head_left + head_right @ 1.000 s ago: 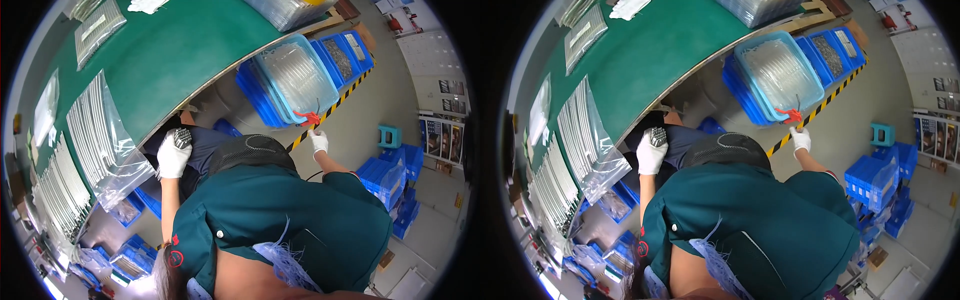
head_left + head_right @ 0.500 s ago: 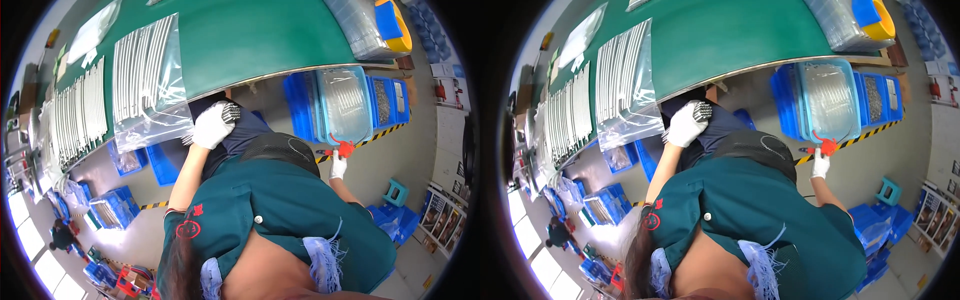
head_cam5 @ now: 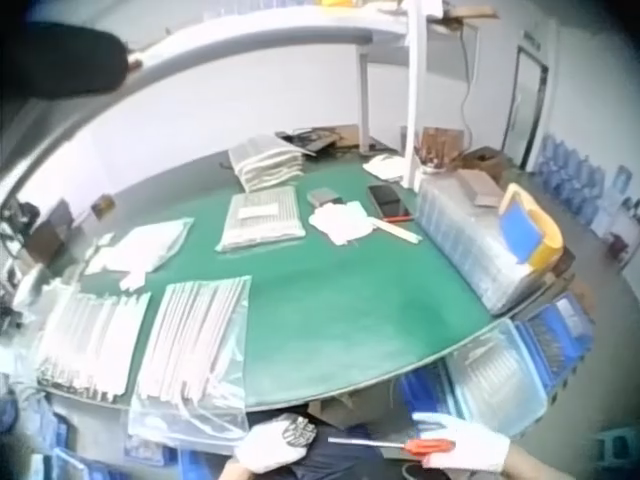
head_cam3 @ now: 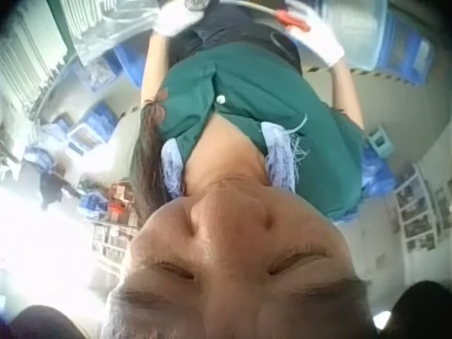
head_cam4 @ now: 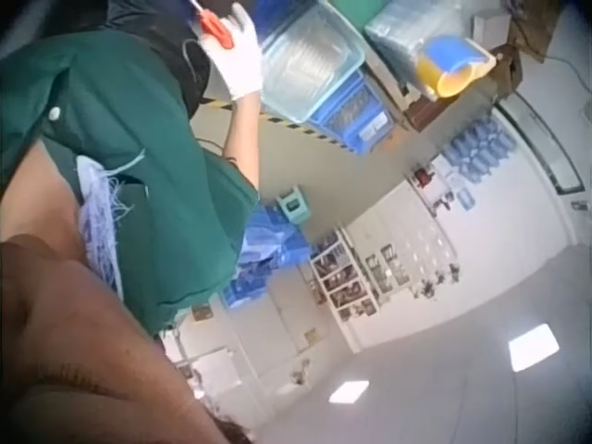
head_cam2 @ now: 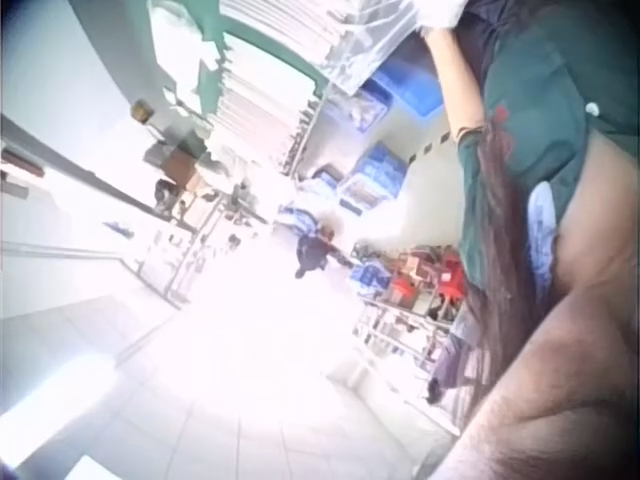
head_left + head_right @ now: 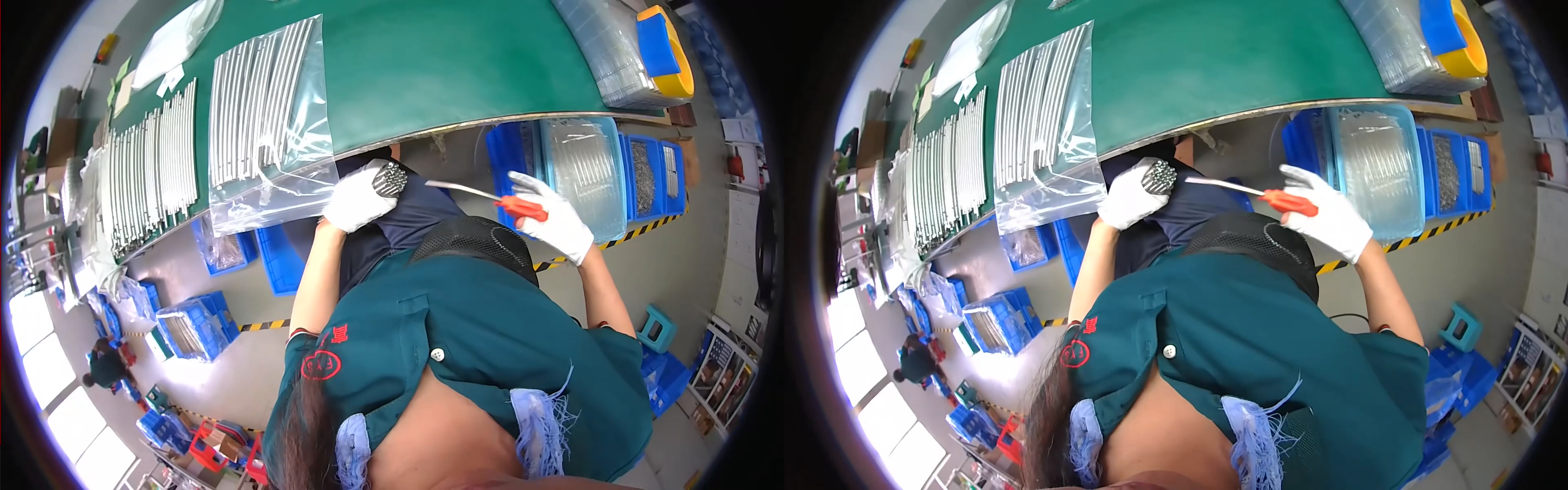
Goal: Bagging bundles of thin metal rods on an assembly line.
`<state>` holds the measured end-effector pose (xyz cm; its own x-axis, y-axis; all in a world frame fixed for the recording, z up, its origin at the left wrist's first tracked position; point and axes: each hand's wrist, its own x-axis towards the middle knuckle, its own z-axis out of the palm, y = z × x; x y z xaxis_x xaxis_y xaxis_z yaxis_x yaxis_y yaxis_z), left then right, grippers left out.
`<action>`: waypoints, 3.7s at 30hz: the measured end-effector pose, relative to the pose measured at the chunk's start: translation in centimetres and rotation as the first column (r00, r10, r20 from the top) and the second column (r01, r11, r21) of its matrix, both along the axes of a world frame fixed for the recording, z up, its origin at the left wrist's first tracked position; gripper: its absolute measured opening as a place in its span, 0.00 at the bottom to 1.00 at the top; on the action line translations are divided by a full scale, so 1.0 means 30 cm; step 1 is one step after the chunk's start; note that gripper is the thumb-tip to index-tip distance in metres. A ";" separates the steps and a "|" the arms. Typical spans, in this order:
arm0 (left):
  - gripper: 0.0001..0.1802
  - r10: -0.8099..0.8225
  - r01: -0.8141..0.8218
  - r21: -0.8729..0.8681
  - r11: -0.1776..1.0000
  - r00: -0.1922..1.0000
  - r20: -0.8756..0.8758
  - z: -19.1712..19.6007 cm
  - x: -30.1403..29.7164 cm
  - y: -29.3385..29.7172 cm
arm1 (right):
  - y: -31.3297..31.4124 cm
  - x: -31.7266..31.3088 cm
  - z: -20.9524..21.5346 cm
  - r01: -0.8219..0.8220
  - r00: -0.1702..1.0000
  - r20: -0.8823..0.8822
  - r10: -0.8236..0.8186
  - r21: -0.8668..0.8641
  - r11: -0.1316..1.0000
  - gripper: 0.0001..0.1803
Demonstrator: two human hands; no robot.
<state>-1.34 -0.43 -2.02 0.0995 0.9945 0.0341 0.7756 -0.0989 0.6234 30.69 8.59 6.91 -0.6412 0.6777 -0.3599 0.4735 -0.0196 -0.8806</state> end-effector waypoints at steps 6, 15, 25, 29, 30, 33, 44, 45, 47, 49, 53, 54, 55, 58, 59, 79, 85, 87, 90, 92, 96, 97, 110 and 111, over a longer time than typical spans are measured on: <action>0.14 0.071 -0.069 -0.097 0.993 0.997 0.015 0.040 0.031 0.019 | 0.035 -0.149 0.033 0.070 0.968 0.252 -0.005 -0.250 0.966 0.20; 0.19 0.126 -0.123 -0.198 0.972 0.992 0.000 0.073 0.040 0.030 | 0.074 -0.199 0.082 -0.008 0.934 0.322 0.157 -0.420 0.908 0.20; 0.23 0.113 -0.092 -0.210 0.973 0.989 0.091 0.051 0.019 0.029 | 0.098 -0.201 0.069 0.022 0.945 0.313 0.094 -0.348 0.937 0.18; 0.21 0.113 -0.069 -0.296 0.953 0.984 0.135 0.052 0.007 0.031 | 0.099 -0.191 0.092 -0.106 0.978 0.165 0.130 -0.147 0.983 0.20; 0.20 0.021 -0.007 -0.205 0.979 0.998 0.066 0.047 0.000 0.030 | 0.121 -0.164 0.045 0.060 0.924 0.377 0.061 -0.303 0.951 0.21; 0.20 -0.022 0.025 -0.165 0.986 0.999 0.024 0.066 0.010 0.035 | 0.117 -0.102 0.010 -0.117 0.947 0.274 0.169 -0.197 0.973 0.24; 0.20 0.034 -0.029 -0.212 0.977 0.999 0.017 0.036 0.013 0.030 | 0.098 -0.179 0.074 0.040 0.932 0.347 0.107 -0.390 0.920 0.17; 0.20 0.033 -0.030 -0.184 0.983 0.999 0.017 0.036 0.013 0.029 | 0.093 -0.173 0.070 0.022 0.953 0.280 0.115 -0.444 0.896 0.18; 0.18 0.113 -0.082 -0.260 0.962 0.988 0.108 0.062 0.015 0.037 | 0.091 -0.190 0.085 0.009 0.949 0.297 0.105 -0.360 0.933 0.17; 0.18 0.053 -0.040 -0.175 0.984 0.996 0.072 0.052 0.016 0.033 | 0.111 -0.199 0.073 -0.022 0.908 0.405 0.106 -0.207 0.978 0.17; 0.18 0.098 -0.036 -0.324 0.945 0.979 0.179 0.085 0.013 0.043 | 0.106 -0.188 0.066 -0.026 0.930 0.335 0.154 -0.358 0.934 0.19; 0.18 0.059 -0.022 -0.278 0.960 0.990 0.127 0.066 0.013 0.039 | 0.105 -0.185 0.050 -0.020 0.940 0.324 0.109 -0.266 0.964 0.18; 0.18 0.027 -0.009 -0.229 0.973 0.997 0.073 0.062 0.014 0.040 | 0.112 -0.193 0.062 0.025 0.928 0.362 0.086 -0.292 0.956 0.18; 0.17 0.007 0.003 -0.276 0.961 0.999 0.035 0.053 0.007 0.046 | 0.114 -0.186 0.072 -0.026 0.914 0.343 0.218 -0.486 0.874 0.19; 0.17 -0.023 0.021 -0.272 0.962 1.000 -0.002 0.048 0.005 0.047 | 0.113 -0.186 0.064 -0.023 0.928 0.332 0.172 -0.409 0.912 0.19; 0.21 -0.080 0.082 -0.211 0.974 0.997 0.019 0.049 -0.010 0.045 | 0.118 -0.162 0.037 0.009 0.911 0.394 0.123 -0.316 0.949 0.19; 0.21 -0.061 0.067 -0.284 0.956 0.998 0.029 0.066 -0.004 0.052 | 0.113 -0.149 0.016 0.022 0.911 0.391 0.131 -0.362 0.932 0.22; 0.22 -0.043 0.038 -0.301 0.953 0.999 -0.012 0.072 0.002 0.057 | 0.097 -0.136 0.012 -0.014 0.942 0.292 0.167 -0.460 0.888 0.21; 0.23 -0.052 0.065 -0.259 0.964 0.997 0.054 0.073 -0.004 0.051 | 0.107 -0.143 0.013 -0.033 0.943 0.298 0.147 -0.356 0.934 0.19; 0.23 -0.027 0.047 -0.317 0.947 0.997 0.068 0.085 -0.004 0.057 | 0.114 -0.144 0.007 0.004 0.902 0.407 0.142 -0.336 0.942 0.21; 0.23 -0.018 0.049 -0.268 0.962 0.993 0.118 0.067 -0.010 0.048 | 0.113 -0.155 0.022 -0.053 0.952 0.261 0.158 -0.367 0.929 0.23; 0.23 -0.018 0.049 -0.269 0.962 0.993 0.118 0.069 -0.009 0.049 | 0.116 -0.155 0.024 -0.052 0.941 0.294 0.169 -0.368 0.928 0.23; 0.19 0.100 -0.093 -0.209 0.973 0.995 0.026 0.044 0.028 0.032 | 0.114 -0.162 0.026 0.007 0.900 0.416 0.131 -0.314 0.950 0.20; 0.19 0.093 -0.090 -0.214 0.973 0.996 0.002 0.040 0.026 0.031 | 0.112 -0.157 0.027 -0.011 0.918 0.361 0.165 -0.392 0.920 0.20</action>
